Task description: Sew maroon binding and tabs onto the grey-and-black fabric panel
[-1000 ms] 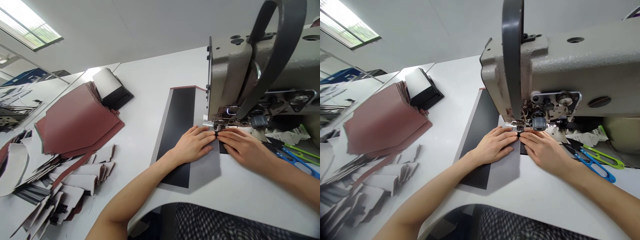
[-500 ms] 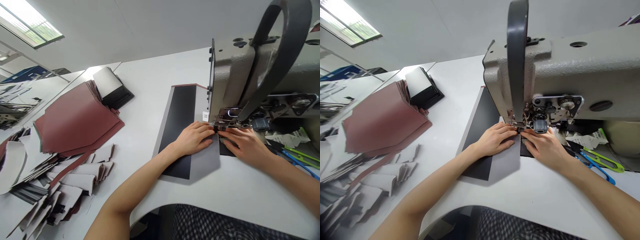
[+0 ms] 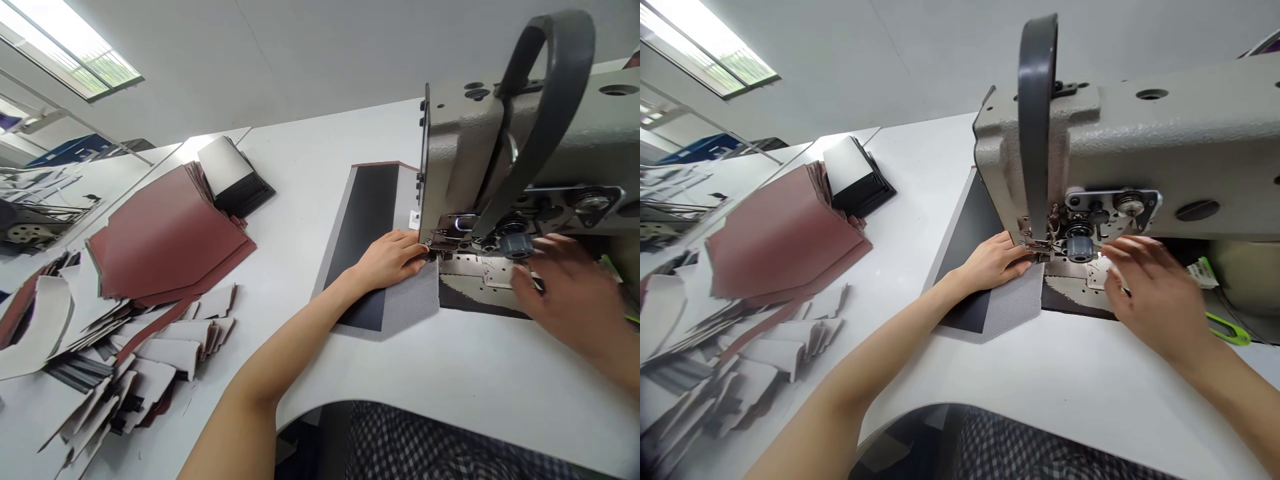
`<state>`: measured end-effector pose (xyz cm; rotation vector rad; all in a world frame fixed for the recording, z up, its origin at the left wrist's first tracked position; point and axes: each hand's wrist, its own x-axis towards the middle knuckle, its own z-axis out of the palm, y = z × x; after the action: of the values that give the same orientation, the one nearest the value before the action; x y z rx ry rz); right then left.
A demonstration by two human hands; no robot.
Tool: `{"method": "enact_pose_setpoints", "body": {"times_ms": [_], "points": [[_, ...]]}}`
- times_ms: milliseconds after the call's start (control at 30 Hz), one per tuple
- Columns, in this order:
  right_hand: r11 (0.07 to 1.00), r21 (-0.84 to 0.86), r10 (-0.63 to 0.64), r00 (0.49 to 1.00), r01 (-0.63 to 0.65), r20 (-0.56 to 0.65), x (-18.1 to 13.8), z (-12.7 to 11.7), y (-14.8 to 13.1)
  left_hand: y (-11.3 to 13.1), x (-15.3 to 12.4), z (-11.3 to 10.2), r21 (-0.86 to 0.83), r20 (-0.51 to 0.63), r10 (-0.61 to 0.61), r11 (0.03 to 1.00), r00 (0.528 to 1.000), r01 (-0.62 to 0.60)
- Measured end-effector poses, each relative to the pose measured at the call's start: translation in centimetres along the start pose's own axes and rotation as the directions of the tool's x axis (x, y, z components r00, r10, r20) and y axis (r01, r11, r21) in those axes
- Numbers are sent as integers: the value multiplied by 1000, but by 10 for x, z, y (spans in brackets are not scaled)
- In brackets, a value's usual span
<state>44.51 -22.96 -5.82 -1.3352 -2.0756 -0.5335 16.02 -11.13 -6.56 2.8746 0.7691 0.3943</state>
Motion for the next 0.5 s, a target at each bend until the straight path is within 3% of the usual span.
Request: {"method": "enact_pose_setpoints", "body": {"times_ms": [100,233,333,433,500], "points": [[1000,21,-2,993,-1,116,-4,18,6,4,0,-4,12,38,-18,1000,999,18],[997,37,-71,990,68,120,-5,23,5,20,-13,-9,35,64,-57,998,996,55],[986,127,-125,985,110,118,-2,15,-12,32,-26,-8,-8,126,-83,996,989,84],[928,333,-250,940,165,230,1,12,-38,35,-32,-6,-24,147,-108,993,983,113],[907,385,-289,918,171,272,2,16,-49,32,-31,-5,-27,144,-111,993,983,116]]}}
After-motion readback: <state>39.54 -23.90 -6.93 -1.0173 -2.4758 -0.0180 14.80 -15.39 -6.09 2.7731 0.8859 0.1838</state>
